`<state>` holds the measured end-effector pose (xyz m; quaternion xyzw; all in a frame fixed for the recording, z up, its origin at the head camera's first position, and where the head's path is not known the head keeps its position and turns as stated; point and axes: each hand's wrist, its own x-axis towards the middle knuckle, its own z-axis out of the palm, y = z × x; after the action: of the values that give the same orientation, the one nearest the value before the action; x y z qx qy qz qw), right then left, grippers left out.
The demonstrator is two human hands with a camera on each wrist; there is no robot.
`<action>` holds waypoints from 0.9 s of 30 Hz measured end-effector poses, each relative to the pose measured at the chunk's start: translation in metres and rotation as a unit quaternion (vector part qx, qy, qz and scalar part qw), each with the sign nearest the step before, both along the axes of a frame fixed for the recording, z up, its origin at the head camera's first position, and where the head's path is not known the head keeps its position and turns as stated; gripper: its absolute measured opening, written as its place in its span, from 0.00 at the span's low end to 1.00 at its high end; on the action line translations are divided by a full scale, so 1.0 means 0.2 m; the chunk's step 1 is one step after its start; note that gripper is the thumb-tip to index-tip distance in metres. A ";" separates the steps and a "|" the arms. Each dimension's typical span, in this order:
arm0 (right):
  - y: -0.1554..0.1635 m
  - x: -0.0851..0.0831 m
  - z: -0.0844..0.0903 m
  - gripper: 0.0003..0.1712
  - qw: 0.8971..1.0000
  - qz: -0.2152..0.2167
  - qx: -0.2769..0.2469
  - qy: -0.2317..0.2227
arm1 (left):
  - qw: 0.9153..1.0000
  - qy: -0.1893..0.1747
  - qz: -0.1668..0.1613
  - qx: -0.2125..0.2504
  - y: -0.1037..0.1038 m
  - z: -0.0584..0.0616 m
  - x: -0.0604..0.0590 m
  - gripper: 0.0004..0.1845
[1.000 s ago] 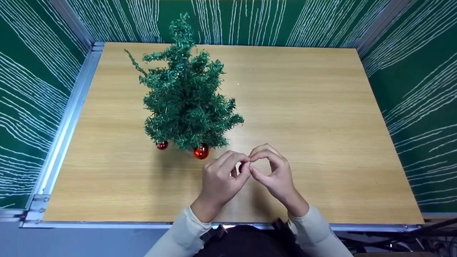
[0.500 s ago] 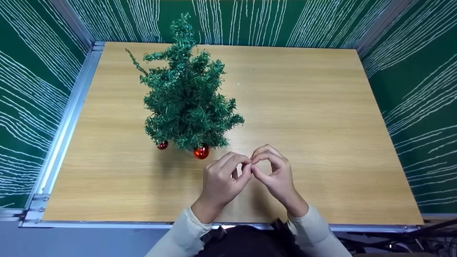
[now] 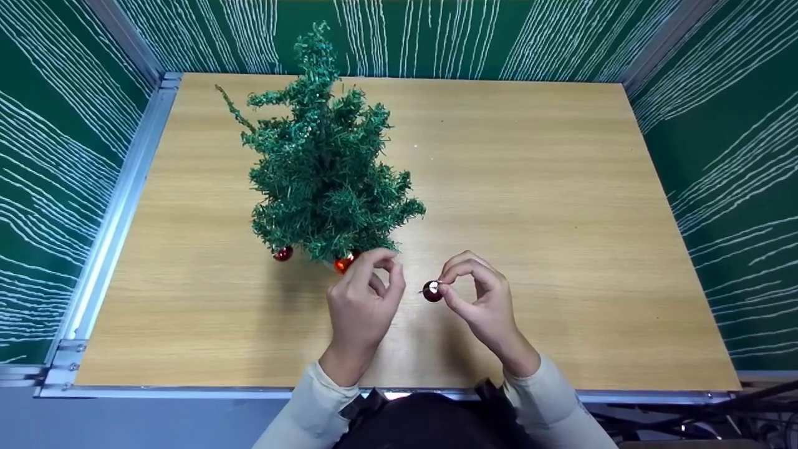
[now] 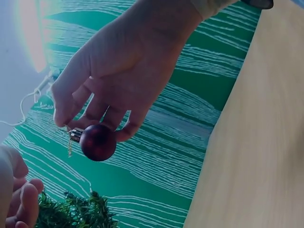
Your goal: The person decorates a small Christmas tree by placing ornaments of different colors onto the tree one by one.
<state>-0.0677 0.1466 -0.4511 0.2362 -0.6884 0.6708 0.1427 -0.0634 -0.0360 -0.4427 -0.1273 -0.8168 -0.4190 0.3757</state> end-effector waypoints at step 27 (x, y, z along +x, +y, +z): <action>0.00 0.00 -0.01 0.10 1.000 0.003 -0.007 0.002 | 0.997 -0.022 0.063 -0.040 -0.02 -0.02 -0.02 0.03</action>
<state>-0.0685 0.1474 -0.4531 0.2386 -0.6825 0.6757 0.1440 -0.0670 -0.0401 -0.4471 -0.0811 -0.8475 -0.3643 0.3775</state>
